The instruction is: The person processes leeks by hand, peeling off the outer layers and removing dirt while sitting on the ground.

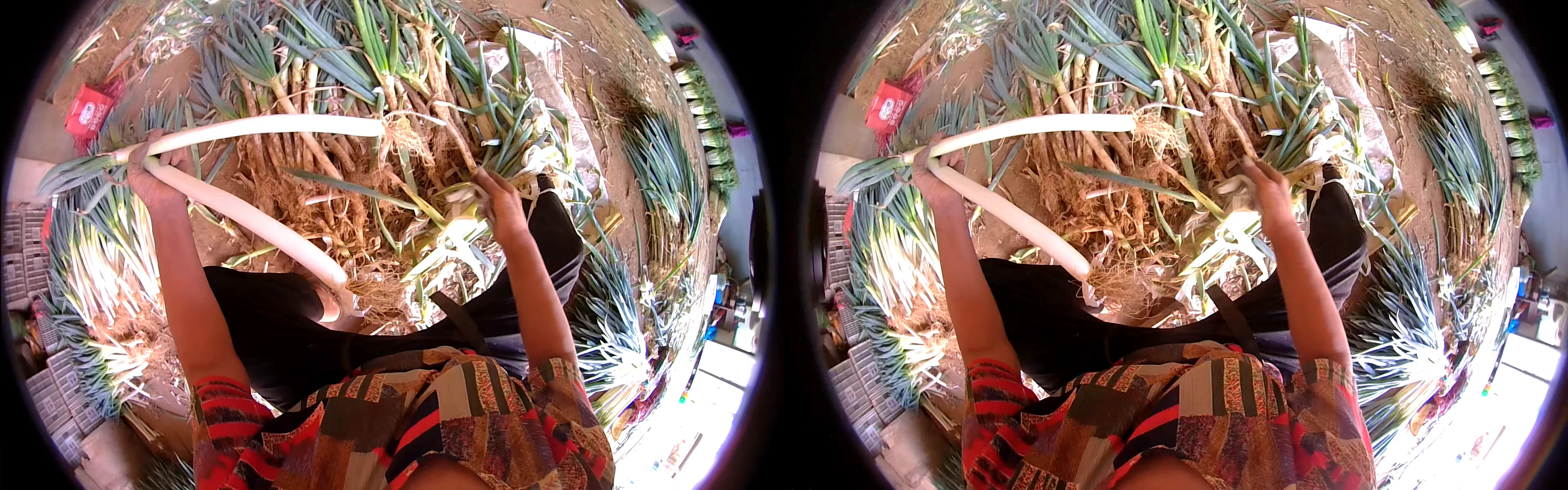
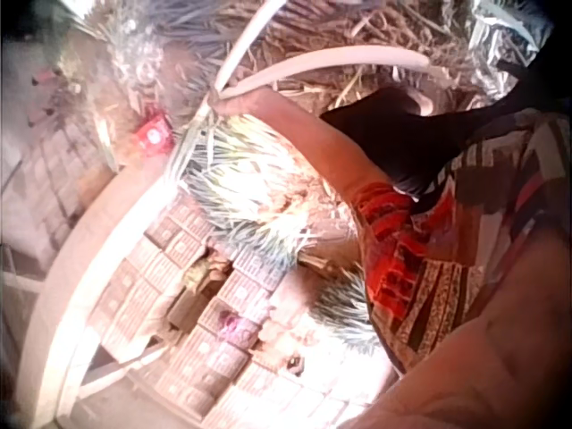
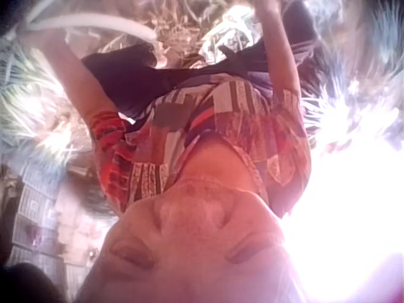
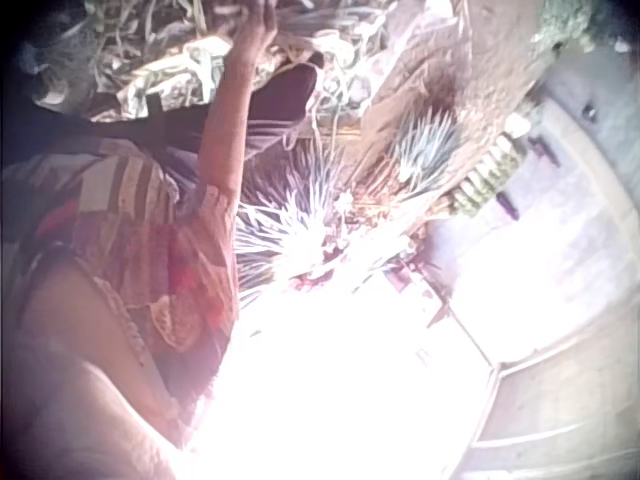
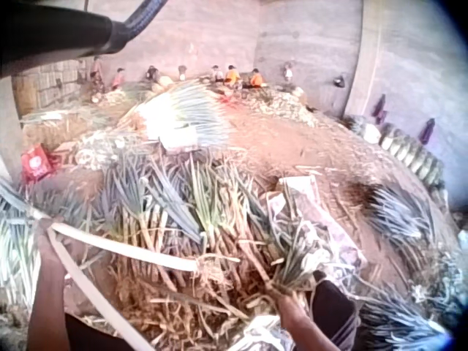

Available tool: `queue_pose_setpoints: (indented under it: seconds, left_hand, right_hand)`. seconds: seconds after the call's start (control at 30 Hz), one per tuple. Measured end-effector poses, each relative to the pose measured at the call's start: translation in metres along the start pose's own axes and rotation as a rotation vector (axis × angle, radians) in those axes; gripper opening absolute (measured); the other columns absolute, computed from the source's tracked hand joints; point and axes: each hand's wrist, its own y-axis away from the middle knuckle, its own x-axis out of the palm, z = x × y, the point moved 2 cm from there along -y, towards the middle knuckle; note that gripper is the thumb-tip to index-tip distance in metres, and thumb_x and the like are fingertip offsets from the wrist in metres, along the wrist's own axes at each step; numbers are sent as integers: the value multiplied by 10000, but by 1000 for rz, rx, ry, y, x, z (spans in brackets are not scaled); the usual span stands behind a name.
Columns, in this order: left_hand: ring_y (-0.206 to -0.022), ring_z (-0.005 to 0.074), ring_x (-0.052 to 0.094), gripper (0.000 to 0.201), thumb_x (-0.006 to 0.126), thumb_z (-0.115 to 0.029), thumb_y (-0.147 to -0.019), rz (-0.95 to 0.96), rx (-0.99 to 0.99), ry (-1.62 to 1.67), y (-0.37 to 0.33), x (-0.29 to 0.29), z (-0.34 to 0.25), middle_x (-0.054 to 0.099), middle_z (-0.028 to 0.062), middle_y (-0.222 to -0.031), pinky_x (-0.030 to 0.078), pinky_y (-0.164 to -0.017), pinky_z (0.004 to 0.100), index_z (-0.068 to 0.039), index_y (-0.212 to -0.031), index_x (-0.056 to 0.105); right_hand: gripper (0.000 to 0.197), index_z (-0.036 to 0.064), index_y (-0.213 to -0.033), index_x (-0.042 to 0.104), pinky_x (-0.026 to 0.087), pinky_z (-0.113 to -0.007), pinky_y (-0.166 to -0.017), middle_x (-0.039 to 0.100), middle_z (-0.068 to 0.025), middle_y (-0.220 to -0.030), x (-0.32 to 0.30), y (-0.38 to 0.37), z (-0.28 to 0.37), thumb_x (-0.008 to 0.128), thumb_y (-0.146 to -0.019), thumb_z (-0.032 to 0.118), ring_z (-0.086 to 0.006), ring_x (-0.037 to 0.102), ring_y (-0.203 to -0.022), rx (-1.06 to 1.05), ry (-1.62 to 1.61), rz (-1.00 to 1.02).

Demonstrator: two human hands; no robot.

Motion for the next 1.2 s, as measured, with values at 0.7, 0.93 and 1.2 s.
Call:
queue_pose_setpoints:
  seconds: [0.7, 0.93, 1.2]
  left_hand:
    - [-471, 114, 390, 251, 588, -89, -660, 57, -49, -63, -1, 10, 12, 536, 78, -781, 288, -420, 244, 2, -860, 465]
    - [-476, 123, 380, 186, 596, -115, -663, -54, -14, -117, -3, -5, 19, 547, 80, -788, 309, -454, 263, -9, -766, 483]
    - [-476, 111, 361, 158, 579, -82, -660, -19, -13, -54, -1, 7, 18, 521, 59, -776, 298, -456, 239, -33, -752, 461]
  right_hand:
    - [98, 43, -839, 574, 333, -195, -404, 517, -2, -605, -6, -34, -48, 609, -790, 120, -73, 417, -452, 105, -346, -148]
    - [595, 90, -1188, 473, 390, -261, -540, 548, -7, -733, 107, 41, 31, 740, -686, 264, -143, 481, -589, -13, -503, 483]
    - [89, 73, -884, 549, 285, -224, -410, 416, 10, -557, -2, -43, -11, 568, -801, 46, -86, 335, -426, 86, -611, 2]
